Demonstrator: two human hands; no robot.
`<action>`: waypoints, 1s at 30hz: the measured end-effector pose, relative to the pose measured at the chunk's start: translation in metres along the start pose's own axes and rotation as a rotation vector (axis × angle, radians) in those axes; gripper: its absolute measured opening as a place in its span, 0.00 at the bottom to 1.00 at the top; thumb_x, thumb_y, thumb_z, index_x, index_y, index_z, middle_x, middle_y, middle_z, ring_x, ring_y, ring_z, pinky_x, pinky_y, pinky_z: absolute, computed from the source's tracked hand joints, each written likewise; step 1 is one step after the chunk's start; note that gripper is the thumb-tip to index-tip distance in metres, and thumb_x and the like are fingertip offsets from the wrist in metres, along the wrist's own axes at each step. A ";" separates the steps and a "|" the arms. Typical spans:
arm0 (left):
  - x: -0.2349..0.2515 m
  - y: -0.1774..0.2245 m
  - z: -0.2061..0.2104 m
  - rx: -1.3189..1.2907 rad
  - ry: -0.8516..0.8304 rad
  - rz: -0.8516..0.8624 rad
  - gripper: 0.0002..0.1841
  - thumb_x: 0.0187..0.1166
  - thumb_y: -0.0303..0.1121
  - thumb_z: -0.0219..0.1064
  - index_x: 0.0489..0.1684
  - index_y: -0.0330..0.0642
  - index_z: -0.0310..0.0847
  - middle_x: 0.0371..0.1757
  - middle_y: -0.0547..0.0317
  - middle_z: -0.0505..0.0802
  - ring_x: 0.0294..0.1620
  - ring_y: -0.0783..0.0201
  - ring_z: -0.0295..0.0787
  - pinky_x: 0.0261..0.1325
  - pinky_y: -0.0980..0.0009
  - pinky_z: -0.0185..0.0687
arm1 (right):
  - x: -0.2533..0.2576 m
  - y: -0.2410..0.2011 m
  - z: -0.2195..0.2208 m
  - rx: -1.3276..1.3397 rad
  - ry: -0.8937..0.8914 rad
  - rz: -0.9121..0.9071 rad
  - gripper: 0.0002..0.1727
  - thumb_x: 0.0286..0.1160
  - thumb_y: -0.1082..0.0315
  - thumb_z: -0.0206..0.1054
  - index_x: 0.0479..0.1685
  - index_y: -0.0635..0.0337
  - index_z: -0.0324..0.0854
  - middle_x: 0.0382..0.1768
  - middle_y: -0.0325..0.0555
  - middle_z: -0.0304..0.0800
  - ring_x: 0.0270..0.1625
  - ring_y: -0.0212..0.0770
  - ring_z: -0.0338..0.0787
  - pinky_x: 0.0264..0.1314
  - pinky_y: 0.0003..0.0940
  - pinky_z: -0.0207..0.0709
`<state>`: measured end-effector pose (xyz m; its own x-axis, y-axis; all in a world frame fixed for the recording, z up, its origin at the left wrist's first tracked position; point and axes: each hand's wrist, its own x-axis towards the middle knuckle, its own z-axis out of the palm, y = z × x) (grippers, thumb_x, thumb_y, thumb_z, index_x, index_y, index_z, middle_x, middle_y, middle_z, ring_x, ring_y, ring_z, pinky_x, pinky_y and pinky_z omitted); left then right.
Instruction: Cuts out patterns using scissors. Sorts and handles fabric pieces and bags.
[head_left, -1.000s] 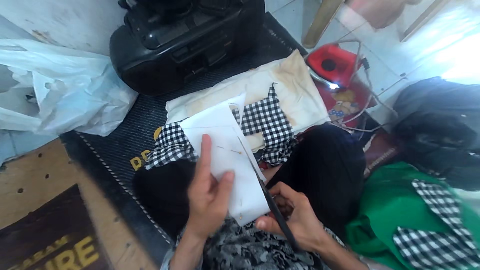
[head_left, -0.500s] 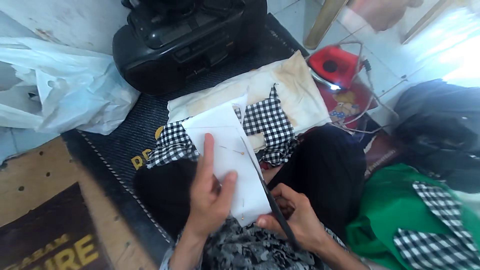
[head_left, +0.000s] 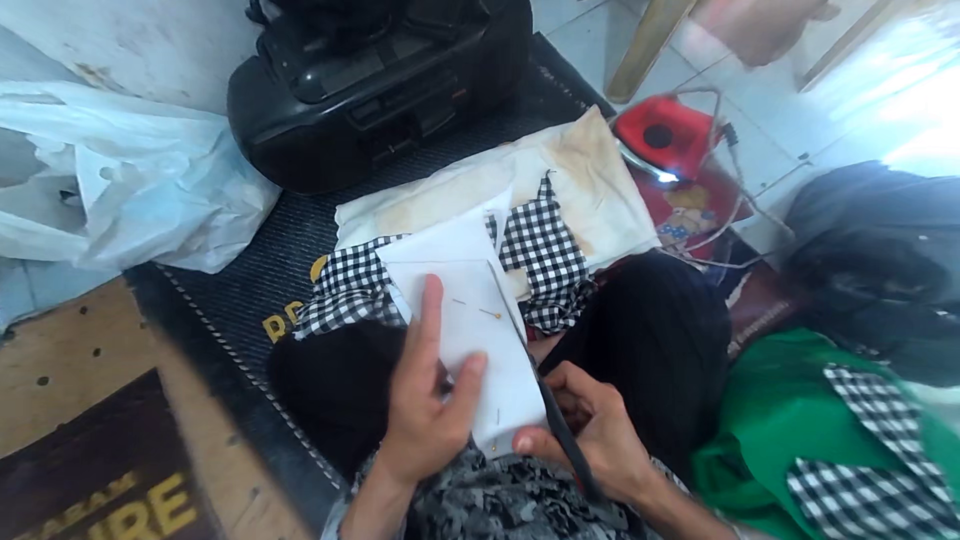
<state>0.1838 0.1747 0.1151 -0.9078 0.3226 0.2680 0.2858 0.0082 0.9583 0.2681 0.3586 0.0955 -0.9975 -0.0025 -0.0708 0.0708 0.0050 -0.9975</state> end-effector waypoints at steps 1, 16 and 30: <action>0.000 0.000 0.000 -0.003 -0.001 0.003 0.42 0.82 0.23 0.64 0.96 0.41 0.41 0.77 0.57 0.80 0.61 0.75 0.89 0.61 0.75 0.89 | -0.001 0.000 0.001 0.001 0.006 0.007 0.27 0.63 0.44 0.82 0.45 0.56 0.80 0.24 0.26 0.90 0.24 0.17 0.86 0.24 0.15 0.80; -0.004 0.001 0.005 0.018 -0.056 0.018 0.42 0.82 0.26 0.65 0.96 0.44 0.42 0.78 0.53 0.80 0.61 0.76 0.88 0.60 0.77 0.89 | 0.006 -0.006 -0.005 0.014 -0.003 0.013 0.33 0.61 0.37 0.80 0.48 0.56 0.78 0.26 0.25 0.89 0.25 0.18 0.87 0.25 0.16 0.81; -0.009 -0.002 0.008 0.015 -0.109 0.029 0.40 0.84 0.28 0.64 0.96 0.43 0.45 0.80 0.51 0.78 0.65 0.75 0.86 0.64 0.76 0.87 | 0.010 -0.010 -0.008 0.032 0.006 0.051 0.35 0.59 0.34 0.79 0.49 0.55 0.78 0.28 0.24 0.89 0.28 0.18 0.88 0.28 0.16 0.83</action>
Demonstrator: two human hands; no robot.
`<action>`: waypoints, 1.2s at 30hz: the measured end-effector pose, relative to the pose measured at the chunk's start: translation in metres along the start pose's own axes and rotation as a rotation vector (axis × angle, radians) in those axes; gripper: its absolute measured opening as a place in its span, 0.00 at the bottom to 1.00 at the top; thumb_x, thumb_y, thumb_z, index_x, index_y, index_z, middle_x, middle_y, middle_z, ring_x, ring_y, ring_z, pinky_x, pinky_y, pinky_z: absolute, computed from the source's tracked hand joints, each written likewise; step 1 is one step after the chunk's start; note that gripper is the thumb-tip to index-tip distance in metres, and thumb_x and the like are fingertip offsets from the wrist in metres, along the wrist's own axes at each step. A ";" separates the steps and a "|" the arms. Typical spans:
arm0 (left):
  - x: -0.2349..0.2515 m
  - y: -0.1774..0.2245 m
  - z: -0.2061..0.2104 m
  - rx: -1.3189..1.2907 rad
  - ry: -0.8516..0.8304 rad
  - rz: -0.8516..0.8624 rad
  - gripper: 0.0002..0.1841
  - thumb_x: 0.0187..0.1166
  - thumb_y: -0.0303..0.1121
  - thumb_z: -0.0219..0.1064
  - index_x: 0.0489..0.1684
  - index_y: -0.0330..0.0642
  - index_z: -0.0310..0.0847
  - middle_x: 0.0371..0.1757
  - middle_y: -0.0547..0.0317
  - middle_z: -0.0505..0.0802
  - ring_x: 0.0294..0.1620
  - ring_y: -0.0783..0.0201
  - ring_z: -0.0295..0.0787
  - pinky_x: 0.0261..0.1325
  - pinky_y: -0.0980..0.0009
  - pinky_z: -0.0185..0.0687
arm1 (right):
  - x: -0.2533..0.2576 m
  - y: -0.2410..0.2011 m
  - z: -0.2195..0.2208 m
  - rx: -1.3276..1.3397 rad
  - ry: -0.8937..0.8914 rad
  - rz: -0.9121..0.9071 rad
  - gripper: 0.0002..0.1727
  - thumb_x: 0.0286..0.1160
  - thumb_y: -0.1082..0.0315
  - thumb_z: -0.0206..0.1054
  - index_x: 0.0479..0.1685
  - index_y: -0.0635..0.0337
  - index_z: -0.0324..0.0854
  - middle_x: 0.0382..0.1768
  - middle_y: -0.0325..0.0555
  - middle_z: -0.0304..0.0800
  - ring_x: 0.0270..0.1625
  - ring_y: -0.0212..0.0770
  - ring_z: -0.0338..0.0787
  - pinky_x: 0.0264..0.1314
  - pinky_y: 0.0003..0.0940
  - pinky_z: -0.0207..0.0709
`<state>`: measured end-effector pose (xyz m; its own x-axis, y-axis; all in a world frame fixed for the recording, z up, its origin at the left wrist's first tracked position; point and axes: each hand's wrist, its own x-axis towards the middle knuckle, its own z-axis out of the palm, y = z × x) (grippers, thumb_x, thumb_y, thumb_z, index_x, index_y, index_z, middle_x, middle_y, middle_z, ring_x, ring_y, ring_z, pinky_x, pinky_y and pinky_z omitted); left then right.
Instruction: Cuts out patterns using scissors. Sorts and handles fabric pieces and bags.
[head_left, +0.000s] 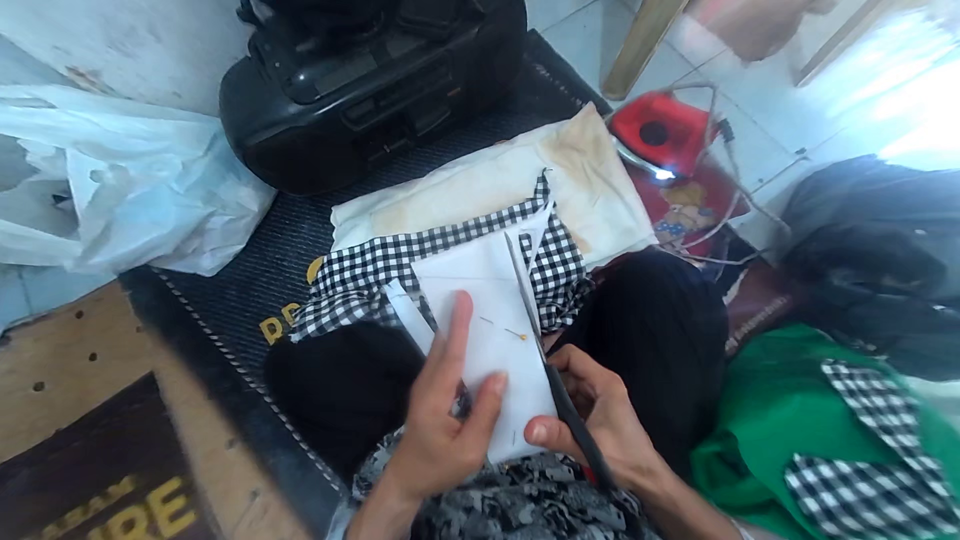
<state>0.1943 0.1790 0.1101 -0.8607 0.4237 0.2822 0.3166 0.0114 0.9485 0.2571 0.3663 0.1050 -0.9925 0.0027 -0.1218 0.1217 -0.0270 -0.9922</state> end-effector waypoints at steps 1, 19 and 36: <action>0.000 0.000 0.000 -0.002 0.000 0.000 0.40 0.84 0.28 0.64 0.96 0.43 0.44 0.80 0.51 0.78 0.65 0.75 0.86 0.64 0.76 0.87 | 0.000 0.000 0.000 -0.007 0.001 -0.002 0.35 0.60 0.34 0.78 0.49 0.55 0.78 0.28 0.24 0.90 0.29 0.18 0.88 0.29 0.16 0.83; 0.005 0.000 -0.004 0.030 0.162 -0.012 0.30 0.83 0.27 0.65 0.87 0.34 0.65 0.73 0.58 0.87 0.65 0.74 0.87 0.67 0.75 0.86 | -0.008 0.007 0.001 0.034 -0.035 0.032 0.29 0.62 0.39 0.81 0.46 0.52 0.79 0.20 0.21 0.84 0.18 0.16 0.81 0.18 0.15 0.76; 0.009 0.004 -0.060 -0.005 -0.155 -0.101 0.29 0.81 0.26 0.65 0.85 0.47 0.72 0.75 0.65 0.87 0.62 0.77 0.89 0.62 0.78 0.88 | 0.007 0.001 -0.036 -0.118 -0.332 0.117 0.41 0.55 0.28 0.78 0.54 0.55 0.78 0.24 0.20 0.82 0.24 0.14 0.79 0.25 0.12 0.73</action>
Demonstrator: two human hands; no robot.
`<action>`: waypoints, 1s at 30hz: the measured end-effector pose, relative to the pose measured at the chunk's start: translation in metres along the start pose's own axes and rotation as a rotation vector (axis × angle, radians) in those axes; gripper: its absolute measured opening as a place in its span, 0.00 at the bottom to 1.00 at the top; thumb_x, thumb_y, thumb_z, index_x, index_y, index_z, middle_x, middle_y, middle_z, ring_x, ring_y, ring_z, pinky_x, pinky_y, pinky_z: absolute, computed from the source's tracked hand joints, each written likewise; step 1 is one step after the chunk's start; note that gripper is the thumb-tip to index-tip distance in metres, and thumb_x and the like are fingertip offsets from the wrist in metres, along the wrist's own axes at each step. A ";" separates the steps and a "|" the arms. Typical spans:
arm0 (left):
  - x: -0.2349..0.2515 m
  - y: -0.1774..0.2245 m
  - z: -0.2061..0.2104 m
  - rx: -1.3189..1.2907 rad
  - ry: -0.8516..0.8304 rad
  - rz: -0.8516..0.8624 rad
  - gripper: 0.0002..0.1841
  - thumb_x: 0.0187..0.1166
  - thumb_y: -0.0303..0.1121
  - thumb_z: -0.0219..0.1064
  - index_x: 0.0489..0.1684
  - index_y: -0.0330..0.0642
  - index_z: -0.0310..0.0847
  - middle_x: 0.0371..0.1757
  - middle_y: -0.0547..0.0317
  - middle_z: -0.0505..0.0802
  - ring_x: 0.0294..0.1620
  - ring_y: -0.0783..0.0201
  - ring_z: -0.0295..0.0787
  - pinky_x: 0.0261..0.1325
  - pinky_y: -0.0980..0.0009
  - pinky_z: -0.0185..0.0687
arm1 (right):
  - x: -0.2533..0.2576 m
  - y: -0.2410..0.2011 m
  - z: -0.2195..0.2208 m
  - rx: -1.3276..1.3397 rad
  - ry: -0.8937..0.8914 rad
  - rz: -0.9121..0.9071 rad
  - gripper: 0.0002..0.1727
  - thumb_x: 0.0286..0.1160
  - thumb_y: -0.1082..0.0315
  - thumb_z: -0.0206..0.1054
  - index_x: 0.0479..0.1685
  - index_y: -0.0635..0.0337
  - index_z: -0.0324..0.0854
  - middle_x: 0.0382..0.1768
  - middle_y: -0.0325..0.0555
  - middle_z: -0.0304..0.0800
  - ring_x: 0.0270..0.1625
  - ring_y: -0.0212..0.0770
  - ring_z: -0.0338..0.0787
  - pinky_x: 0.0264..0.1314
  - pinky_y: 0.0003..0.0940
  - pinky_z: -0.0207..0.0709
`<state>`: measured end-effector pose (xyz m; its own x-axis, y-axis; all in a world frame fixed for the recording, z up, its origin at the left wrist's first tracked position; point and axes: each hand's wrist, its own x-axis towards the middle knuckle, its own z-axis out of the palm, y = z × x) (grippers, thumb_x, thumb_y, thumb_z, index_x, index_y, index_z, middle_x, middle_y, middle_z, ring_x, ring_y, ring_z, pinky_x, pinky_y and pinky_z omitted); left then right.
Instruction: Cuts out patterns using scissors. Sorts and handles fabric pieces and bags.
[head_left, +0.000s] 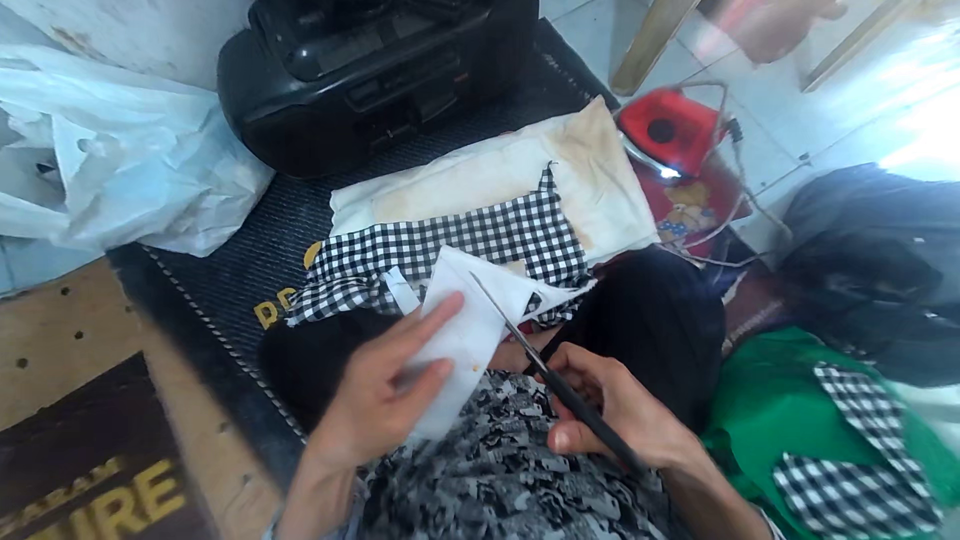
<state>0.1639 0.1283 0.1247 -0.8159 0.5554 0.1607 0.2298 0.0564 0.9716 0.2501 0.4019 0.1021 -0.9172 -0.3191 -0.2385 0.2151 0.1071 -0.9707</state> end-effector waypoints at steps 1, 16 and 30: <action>0.000 0.000 0.000 0.007 -0.003 -0.001 0.29 0.81 0.25 0.65 0.85 0.47 0.72 0.75 0.65 0.87 0.61 0.77 0.89 0.62 0.78 0.88 | 0.000 0.000 0.000 -0.010 -0.004 0.003 0.42 0.55 0.27 0.77 0.54 0.56 0.79 0.25 0.20 0.82 0.24 0.14 0.79 0.26 0.12 0.73; 0.002 -0.004 -0.001 -0.014 -0.052 -0.018 0.29 0.80 0.24 0.64 0.84 0.45 0.73 0.74 0.64 0.87 0.60 0.78 0.89 0.61 0.79 0.88 | -0.001 0.001 0.000 -0.061 -0.001 -0.006 0.43 0.56 0.27 0.76 0.55 0.58 0.78 0.26 0.21 0.81 0.26 0.13 0.79 0.27 0.12 0.74; 0.007 -0.003 -0.003 0.061 -0.079 -0.024 0.28 0.81 0.25 0.64 0.83 0.41 0.73 0.71 0.62 0.89 0.59 0.80 0.89 0.61 0.81 0.87 | -0.005 0.005 0.003 -0.101 0.081 -0.017 0.39 0.56 0.28 0.77 0.49 0.55 0.80 0.21 0.20 0.80 0.21 0.13 0.76 0.22 0.12 0.70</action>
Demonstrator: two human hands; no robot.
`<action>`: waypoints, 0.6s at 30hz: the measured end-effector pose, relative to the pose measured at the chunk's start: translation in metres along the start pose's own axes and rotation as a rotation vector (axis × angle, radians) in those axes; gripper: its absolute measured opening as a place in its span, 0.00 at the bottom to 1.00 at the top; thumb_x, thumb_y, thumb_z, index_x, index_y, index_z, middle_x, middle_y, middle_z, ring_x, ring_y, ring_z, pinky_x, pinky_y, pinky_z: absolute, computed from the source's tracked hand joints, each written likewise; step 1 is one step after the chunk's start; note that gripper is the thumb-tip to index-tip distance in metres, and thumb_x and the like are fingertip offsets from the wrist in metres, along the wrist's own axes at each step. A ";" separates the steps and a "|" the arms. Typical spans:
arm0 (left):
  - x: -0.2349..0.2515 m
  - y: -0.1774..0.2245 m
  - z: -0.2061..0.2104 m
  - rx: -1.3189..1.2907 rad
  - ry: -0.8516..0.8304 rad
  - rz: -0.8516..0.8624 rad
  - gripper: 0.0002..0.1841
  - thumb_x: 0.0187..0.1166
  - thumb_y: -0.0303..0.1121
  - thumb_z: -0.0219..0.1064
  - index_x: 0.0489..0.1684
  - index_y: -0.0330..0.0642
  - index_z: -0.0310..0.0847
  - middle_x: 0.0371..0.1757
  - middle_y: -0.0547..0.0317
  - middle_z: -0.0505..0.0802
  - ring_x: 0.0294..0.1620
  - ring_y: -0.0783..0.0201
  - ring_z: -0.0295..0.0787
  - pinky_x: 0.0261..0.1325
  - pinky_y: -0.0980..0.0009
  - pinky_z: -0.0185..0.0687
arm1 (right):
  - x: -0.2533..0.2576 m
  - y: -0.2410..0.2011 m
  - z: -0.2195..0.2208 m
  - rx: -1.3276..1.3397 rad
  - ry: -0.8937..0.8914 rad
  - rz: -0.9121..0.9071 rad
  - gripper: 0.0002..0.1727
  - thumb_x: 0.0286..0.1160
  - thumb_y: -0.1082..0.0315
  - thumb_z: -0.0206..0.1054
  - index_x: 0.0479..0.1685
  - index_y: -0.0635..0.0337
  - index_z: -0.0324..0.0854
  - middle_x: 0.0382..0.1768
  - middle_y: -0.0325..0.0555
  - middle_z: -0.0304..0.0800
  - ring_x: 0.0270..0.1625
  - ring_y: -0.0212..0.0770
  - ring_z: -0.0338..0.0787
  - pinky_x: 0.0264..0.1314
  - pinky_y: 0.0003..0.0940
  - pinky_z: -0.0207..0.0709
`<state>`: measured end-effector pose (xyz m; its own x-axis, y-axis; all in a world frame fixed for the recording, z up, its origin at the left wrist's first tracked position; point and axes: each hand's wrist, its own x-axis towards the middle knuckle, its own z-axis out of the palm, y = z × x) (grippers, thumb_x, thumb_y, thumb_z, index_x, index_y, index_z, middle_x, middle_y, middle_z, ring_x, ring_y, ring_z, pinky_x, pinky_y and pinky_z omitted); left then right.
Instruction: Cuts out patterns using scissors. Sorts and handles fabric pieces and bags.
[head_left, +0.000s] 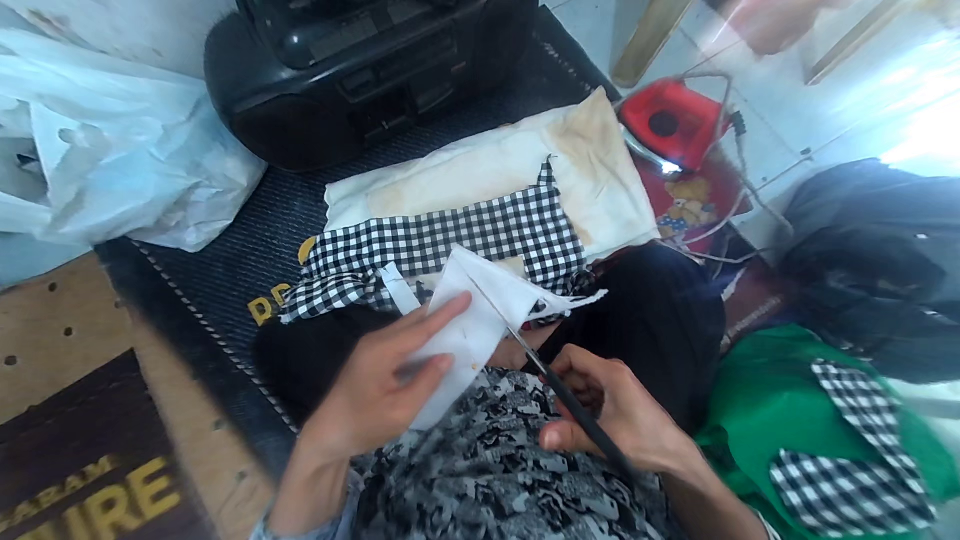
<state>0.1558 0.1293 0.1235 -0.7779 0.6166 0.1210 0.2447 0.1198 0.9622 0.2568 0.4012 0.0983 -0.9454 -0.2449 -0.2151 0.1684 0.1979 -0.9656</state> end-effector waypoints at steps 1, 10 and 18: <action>0.000 0.000 0.000 0.000 0.003 -0.002 0.28 0.80 0.24 0.64 0.83 0.42 0.73 0.71 0.62 0.88 0.59 0.79 0.89 0.61 0.80 0.87 | 0.000 0.000 0.000 0.002 0.006 0.005 0.38 0.56 0.28 0.77 0.49 0.55 0.81 0.21 0.20 0.79 0.21 0.13 0.76 0.21 0.12 0.69; 0.001 -0.003 -0.003 -0.005 0.012 -0.024 0.29 0.79 0.24 0.64 0.83 0.45 0.74 0.74 0.62 0.87 0.59 0.78 0.90 0.60 0.79 0.88 | -0.002 0.006 0.004 0.015 0.049 -0.030 0.34 0.59 0.33 0.79 0.45 0.54 0.81 0.17 0.19 0.77 0.18 0.12 0.73 0.19 0.11 0.66; 0.001 -0.004 -0.006 -0.061 -0.019 -0.035 0.28 0.81 0.24 0.64 0.84 0.45 0.73 0.71 0.64 0.88 0.59 0.78 0.89 0.60 0.79 0.88 | -0.004 0.009 0.007 0.011 0.054 -0.003 0.30 0.61 0.36 0.79 0.42 0.53 0.80 0.17 0.20 0.78 0.17 0.12 0.74 0.18 0.11 0.67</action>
<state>0.1507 0.1247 0.1210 -0.7744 0.6273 0.0827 0.1813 0.0947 0.9789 0.2642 0.3972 0.0900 -0.9595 -0.1943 -0.2039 0.1678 0.1871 -0.9679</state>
